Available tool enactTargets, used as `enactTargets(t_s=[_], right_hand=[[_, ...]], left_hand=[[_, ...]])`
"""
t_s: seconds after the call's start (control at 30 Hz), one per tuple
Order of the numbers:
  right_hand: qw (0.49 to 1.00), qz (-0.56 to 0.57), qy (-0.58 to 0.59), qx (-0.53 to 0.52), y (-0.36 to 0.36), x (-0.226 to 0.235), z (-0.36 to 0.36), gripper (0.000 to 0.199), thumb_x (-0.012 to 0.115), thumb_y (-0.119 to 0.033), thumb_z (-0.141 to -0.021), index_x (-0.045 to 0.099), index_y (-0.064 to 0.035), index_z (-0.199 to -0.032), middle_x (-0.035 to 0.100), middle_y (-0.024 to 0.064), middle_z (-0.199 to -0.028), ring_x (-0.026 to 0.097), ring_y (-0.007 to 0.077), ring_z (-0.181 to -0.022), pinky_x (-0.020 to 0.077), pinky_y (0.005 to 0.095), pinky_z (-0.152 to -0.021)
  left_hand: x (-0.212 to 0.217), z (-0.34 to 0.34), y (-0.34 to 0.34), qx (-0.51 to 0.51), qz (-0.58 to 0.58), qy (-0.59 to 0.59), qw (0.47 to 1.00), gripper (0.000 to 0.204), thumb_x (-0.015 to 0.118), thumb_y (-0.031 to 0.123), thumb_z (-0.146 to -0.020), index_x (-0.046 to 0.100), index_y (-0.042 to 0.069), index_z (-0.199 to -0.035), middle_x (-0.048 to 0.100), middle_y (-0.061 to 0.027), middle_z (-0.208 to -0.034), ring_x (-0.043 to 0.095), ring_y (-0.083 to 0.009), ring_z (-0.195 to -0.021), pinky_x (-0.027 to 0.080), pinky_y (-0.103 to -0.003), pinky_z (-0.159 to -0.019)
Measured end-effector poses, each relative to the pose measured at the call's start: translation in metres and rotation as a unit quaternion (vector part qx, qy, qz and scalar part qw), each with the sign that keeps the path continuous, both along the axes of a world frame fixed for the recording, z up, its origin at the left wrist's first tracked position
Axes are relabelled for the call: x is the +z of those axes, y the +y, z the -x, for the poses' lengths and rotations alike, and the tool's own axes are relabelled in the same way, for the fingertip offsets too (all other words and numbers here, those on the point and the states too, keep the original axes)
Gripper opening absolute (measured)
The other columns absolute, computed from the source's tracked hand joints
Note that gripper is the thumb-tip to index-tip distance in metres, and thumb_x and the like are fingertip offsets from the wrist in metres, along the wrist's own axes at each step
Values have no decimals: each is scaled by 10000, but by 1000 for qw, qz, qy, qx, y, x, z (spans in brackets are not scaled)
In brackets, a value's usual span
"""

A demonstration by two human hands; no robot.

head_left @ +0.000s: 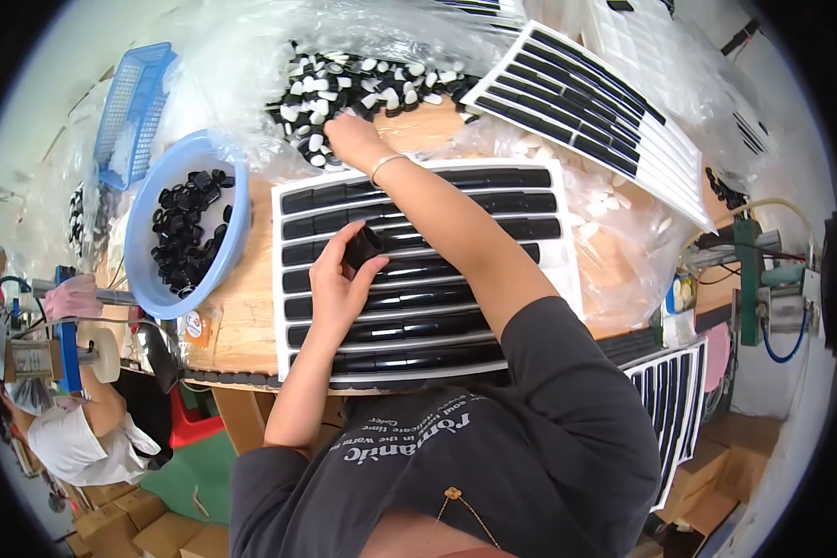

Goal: Insert white plastic pieces into black cylindrical housings at a workbench.

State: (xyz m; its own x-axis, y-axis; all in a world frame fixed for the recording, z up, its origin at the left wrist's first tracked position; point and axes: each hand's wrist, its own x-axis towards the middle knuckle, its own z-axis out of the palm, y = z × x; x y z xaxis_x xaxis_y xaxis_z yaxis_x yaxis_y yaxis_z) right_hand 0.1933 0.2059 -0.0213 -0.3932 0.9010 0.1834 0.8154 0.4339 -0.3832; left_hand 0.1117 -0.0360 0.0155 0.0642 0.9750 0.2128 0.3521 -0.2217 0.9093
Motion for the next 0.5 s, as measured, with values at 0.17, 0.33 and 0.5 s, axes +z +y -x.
enactTargets(t_s=[0.17,0.33,0.5], right_hand=[[1000,-7,-25,-9,-3,-5,-18,149,596,-75,-778,671,-46,-904,652,218,-934,649,378,-904,535,464,-764],[955,19,296,-29,-19,9,-65,239,719,-73,-754,608,-36,-962,641,106,-761,641,215,-669,521,308,-609],[809,257,527,40,-107,74,-95,344,650,-71,-887,550,-11,-1211,635,70,-870,628,103,-679,522,217,-609]], left_hand=[[-2,24,-6,28,20,-21,999,415,703,-38,-794,553,3,-1179,608,-43,-981,573,-92,-861,472,-212,-749],[5,29,-2,21,5,-52,998,430,704,-47,-783,554,5,-1182,609,-37,-1003,579,-113,-922,454,-246,-841],[11,17,3,-7,16,-154,988,423,718,-59,-758,581,-12,-1155,620,-57,-1055,587,-120,-960,460,-248,-864]])
